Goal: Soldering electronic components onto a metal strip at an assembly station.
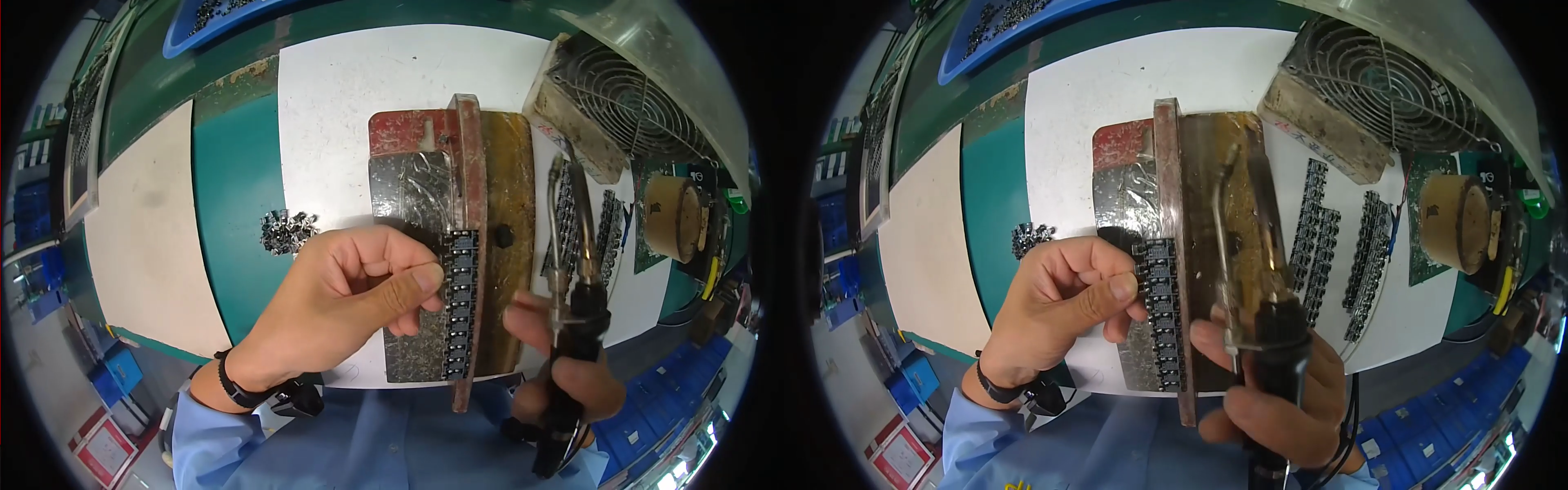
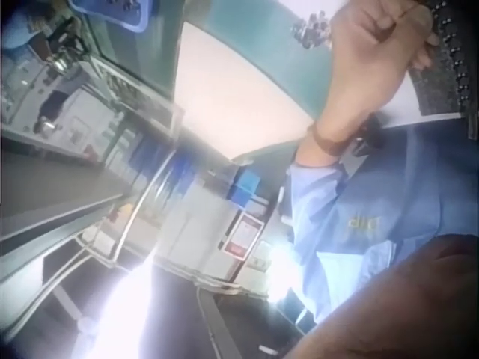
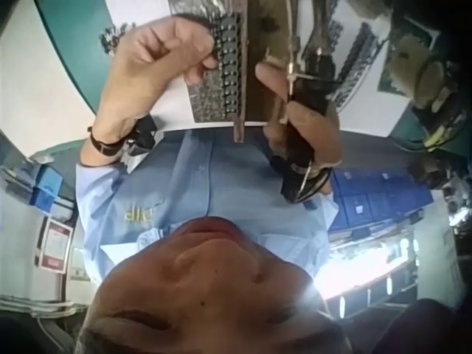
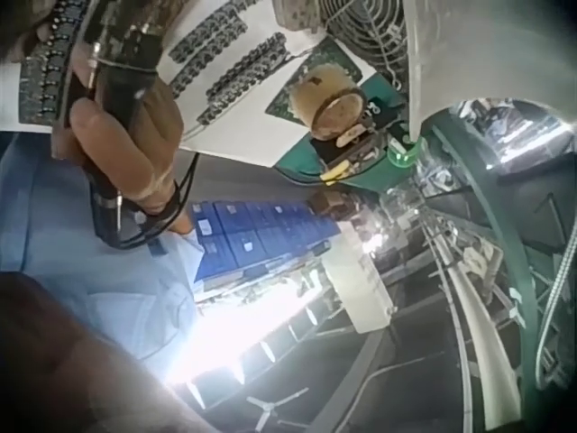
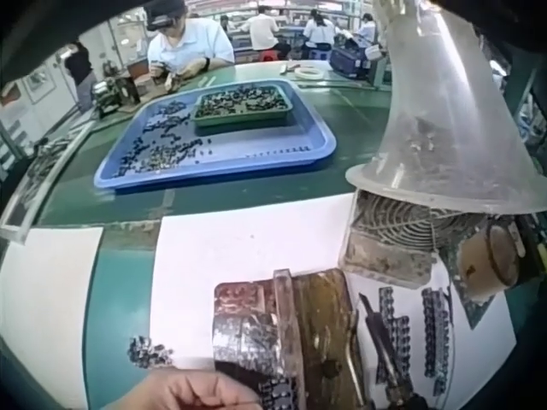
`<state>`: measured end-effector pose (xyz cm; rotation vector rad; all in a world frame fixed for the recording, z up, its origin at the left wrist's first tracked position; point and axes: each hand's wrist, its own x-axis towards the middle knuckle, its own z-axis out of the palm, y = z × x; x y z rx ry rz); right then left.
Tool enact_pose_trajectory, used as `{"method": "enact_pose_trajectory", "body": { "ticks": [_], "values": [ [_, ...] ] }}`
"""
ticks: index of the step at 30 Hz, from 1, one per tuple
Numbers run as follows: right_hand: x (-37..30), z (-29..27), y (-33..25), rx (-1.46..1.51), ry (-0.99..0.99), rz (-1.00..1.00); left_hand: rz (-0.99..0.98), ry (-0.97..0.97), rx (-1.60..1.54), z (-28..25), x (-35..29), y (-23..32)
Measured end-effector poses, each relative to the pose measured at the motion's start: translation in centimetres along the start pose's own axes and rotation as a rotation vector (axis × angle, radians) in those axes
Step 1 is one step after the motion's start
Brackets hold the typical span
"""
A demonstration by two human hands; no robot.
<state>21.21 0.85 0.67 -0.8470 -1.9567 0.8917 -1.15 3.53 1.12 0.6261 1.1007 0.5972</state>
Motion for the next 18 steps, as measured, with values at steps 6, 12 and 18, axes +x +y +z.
{"method": "enact_pose_trajectory", "body": {
  "ticks": [6, 12, 18],
  "values": [
    [0.8, -2.9, -3.2, 1.029, 0.095, 1.258, -0.039, -0.013, -0.012, -0.6, 0.4, 0.0],
    [-4.4, -2.4, 0.8, 0.271, 0.149, 0.245, -0.028, 0.013, -0.008, -0.2, 0.5, -0.1],
    [-6.4, -5.7, -3.2, 1.392, 0.222, 1.095, -0.039, -0.025, -0.035, -0.5, 0.4, -0.2]
  ]
}}
